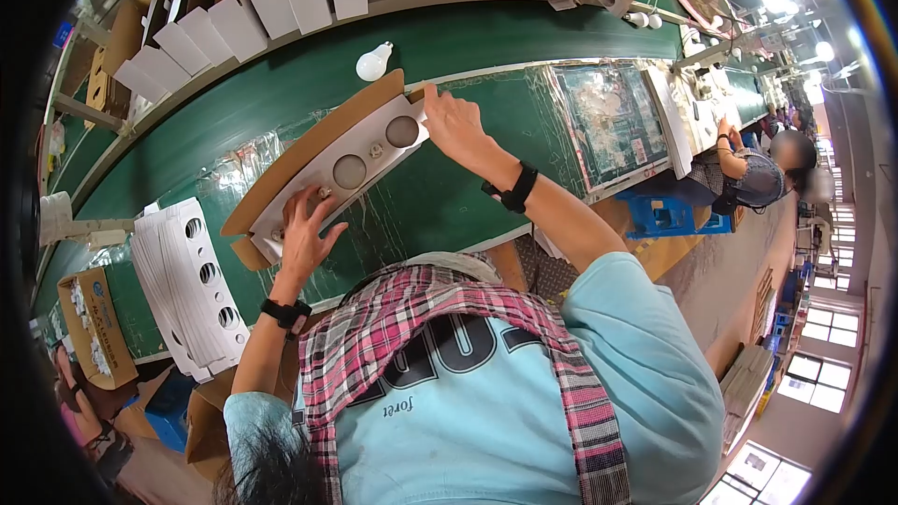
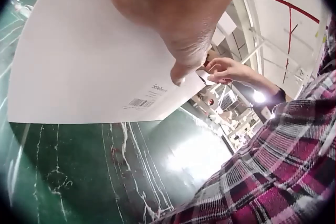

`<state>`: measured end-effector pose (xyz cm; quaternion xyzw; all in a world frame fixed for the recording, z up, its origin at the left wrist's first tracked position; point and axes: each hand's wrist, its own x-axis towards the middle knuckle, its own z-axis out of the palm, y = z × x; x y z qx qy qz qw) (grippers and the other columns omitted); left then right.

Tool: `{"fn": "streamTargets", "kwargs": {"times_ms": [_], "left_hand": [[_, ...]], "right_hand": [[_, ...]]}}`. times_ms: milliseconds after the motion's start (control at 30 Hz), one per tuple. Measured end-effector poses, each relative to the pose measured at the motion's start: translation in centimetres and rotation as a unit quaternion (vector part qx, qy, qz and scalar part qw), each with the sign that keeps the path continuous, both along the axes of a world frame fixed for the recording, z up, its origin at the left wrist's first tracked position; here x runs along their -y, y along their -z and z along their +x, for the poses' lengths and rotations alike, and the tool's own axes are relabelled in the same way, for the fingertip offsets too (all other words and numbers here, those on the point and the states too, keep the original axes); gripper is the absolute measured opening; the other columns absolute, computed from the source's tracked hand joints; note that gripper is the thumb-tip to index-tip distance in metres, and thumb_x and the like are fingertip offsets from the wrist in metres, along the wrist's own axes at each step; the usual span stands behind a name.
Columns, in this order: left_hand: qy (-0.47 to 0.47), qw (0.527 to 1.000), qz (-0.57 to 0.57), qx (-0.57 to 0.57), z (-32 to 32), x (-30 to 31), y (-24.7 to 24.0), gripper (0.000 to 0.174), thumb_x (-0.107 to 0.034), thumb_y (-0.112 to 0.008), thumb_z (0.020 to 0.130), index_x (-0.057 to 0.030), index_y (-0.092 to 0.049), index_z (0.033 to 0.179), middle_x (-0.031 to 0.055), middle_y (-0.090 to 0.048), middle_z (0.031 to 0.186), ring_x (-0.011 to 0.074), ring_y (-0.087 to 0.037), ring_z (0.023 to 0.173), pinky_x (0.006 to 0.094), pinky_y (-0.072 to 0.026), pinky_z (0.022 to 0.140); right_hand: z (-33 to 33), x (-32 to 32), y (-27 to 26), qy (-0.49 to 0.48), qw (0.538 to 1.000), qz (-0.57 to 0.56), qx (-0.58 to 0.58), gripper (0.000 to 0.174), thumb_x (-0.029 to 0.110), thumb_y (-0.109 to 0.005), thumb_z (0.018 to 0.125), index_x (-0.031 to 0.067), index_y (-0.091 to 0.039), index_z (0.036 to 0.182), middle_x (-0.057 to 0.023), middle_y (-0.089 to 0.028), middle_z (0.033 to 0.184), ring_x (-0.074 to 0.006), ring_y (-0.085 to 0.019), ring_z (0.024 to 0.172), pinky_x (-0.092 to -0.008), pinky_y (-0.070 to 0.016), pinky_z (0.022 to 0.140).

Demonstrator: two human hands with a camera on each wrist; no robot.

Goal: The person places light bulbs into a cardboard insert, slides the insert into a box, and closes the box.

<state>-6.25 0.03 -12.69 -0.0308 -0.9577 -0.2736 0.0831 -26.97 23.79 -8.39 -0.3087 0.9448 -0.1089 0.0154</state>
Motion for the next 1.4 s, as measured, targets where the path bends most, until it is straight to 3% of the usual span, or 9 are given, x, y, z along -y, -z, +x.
{"fn": "streamTargets", "kwargs": {"times_ms": [167,367,567,667,767,900,1033,1200,1400], "left_hand": [[-0.004,1.000,0.004,-0.011,-0.4,-0.5,1.0,0.027,-0.008,-0.071,0.073,-0.0129,-0.068,0.100,0.0121,-0.046,0.126,0.0318,-0.044,0.116,0.0420,-0.0348,0.099],[-0.003,1.000,0.018,-0.009,-0.4,-0.6,0.8,0.028,-0.005,-0.070,0.073,-0.0135,-0.069,0.100,0.0111,-0.047,0.125,0.0310,-0.045,0.114,0.0412,-0.0345,0.099],[-0.003,1.000,0.007,0.011,-0.2,-0.5,0.7,0.028,-0.005,-0.069,0.073,-0.0135,-0.069,0.100,0.0117,-0.047,0.125,0.0308,-0.045,0.114,0.0414,-0.0341,0.100],[-0.001,0.999,0.018,0.028,-0.1,-0.2,1.0,0.035,-0.004,-0.069,0.073,-0.0138,-0.065,0.106,0.0121,-0.046,0.125,0.0311,-0.044,0.115,0.0415,-0.0341,0.100],[0.009,0.999,-0.026,-0.023,0.6,0.1,0.1,0.039,-0.006,-0.071,0.072,-0.0122,-0.061,0.109,0.0110,-0.047,0.122,0.0296,-0.047,0.112,0.0438,-0.0361,0.097],[-0.068,0.987,-0.146,0.018,5.3,3.3,-1.2,0.028,-0.010,-0.068,0.073,-0.0072,-0.059,0.099,0.0106,-0.052,0.109,0.0291,-0.049,0.106,0.0469,-0.0325,0.099],[-0.020,0.978,-0.205,0.029,7.7,6.0,-0.8,0.019,-0.008,-0.060,0.074,-0.0067,-0.060,0.093,0.0075,-0.057,0.098,0.0235,-0.052,0.101,0.0442,-0.0343,0.096],[-0.007,0.979,-0.202,0.000,6.7,7.4,-1.6,0.010,-0.007,-0.058,0.073,-0.0065,-0.059,0.083,0.0063,-0.057,0.084,0.0223,-0.055,0.092,0.0425,-0.0379,0.092],[-0.062,0.967,-0.248,0.004,5.6,17.1,-4.6,0.007,-0.009,-0.063,0.073,-0.0070,-0.056,0.075,0.0063,-0.054,0.077,0.0217,-0.056,0.085,0.0403,-0.0379,0.093]], "right_hand": [[-1.7,1.0,1.1,-0.046,0.999,-0.015,0.018,0.024,0.003,-0.054,0.081,-0.0012,-0.043,0.102,-0.0238,-0.060,0.081,-0.0411,-0.060,0.073,-0.0483,-0.0453,0.058],[-1.2,1.4,2.3,-0.135,0.980,-0.124,-0.076,0.018,-0.001,-0.053,0.076,-0.0041,-0.048,0.094,-0.0214,-0.057,0.075,-0.0383,-0.059,0.071,-0.0445,-0.0489,0.058],[-0.9,2.0,5.0,-0.149,0.974,-0.107,-0.132,0.024,0.002,-0.049,0.080,-0.0038,-0.051,0.103,-0.0157,-0.055,0.077,-0.0329,-0.057,0.072,-0.0414,-0.0489,0.062],[-0.6,3.6,5.4,-0.113,0.989,0.041,-0.081,0.022,0.003,-0.051,0.079,-0.0038,-0.053,0.100,-0.0162,-0.056,0.082,-0.0294,-0.058,0.072,-0.0388,-0.0495,0.061],[-0.6,3.2,3.3,-0.120,0.982,0.142,-0.036,0.021,0.005,-0.054,0.078,-0.0010,-0.055,0.099,-0.0165,-0.056,0.095,-0.0274,-0.057,0.090,-0.0391,-0.0497,0.064],[1.8,1.2,-1.5,-0.220,0.973,0.073,-0.025,0.033,0.017,-0.070,0.073,0.0054,-0.055,0.099,-0.0078,-0.051,0.107,-0.0256,-0.041,0.118,-0.0463,-0.0360,0.097],[0.5,-1.4,2.3,-0.312,0.938,0.085,-0.125,0.030,0.013,-0.069,0.072,0.0115,-0.056,0.098,-0.0038,-0.051,0.103,-0.0230,-0.046,0.108,-0.0481,-0.0255,0.107],[-1.6,0.0,2.9,-0.338,0.938,-0.002,-0.072,0.014,0.006,-0.063,0.072,0.0114,-0.058,0.084,-0.0018,-0.054,0.084,-0.0192,-0.054,0.093,-0.0433,-0.0326,0.102],[-1.1,8.3,1.4,-0.324,0.940,-0.077,-0.080,0.009,0.007,-0.062,0.073,0.0134,-0.061,0.080,0.0000,-0.055,0.079,-0.0175,-0.056,0.087,-0.0393,-0.0355,0.098]]}}
